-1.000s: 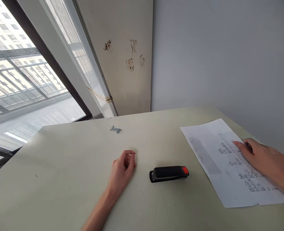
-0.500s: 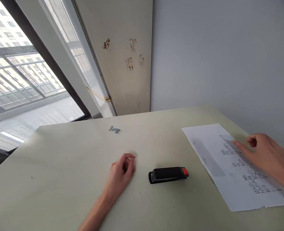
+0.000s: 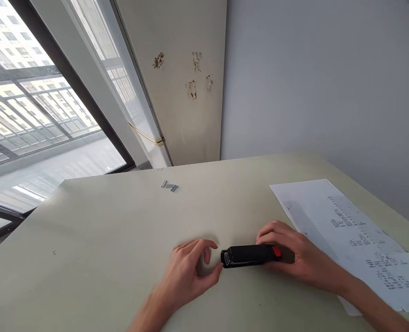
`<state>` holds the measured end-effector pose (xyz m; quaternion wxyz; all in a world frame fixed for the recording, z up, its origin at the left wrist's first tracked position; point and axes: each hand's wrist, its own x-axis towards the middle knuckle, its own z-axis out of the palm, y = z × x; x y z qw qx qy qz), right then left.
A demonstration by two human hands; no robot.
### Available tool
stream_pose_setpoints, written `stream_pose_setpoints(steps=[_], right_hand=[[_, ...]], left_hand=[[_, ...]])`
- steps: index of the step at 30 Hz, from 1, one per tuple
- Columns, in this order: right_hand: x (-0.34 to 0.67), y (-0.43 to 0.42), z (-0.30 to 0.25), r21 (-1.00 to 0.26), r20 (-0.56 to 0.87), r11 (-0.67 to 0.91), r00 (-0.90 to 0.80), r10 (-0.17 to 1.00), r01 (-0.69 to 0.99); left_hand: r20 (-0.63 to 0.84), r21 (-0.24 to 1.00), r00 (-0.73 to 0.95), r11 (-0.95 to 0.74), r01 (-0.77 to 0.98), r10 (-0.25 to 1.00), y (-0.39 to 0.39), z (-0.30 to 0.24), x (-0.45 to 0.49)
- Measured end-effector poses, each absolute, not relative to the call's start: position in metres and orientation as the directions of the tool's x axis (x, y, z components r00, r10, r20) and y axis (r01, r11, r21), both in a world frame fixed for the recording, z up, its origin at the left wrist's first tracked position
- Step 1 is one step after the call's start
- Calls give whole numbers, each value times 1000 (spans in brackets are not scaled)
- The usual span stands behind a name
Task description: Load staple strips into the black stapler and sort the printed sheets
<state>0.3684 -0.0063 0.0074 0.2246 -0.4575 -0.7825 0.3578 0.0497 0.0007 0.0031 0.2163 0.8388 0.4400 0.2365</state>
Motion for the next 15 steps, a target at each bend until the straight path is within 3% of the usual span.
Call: stream_pose_setpoints(steps=[8, 15], right_hand=[[362, -13, -10, -845, -8, 220, -423, 906, 488], [358, -14, -7, -845, 6, 220, -403, 915, 488]], left_hand=[[189, 503, 539, -552, 665, 821, -4, -6, 56], [201, 527, 527, -545, 652, 826, 1, -8, 56]])
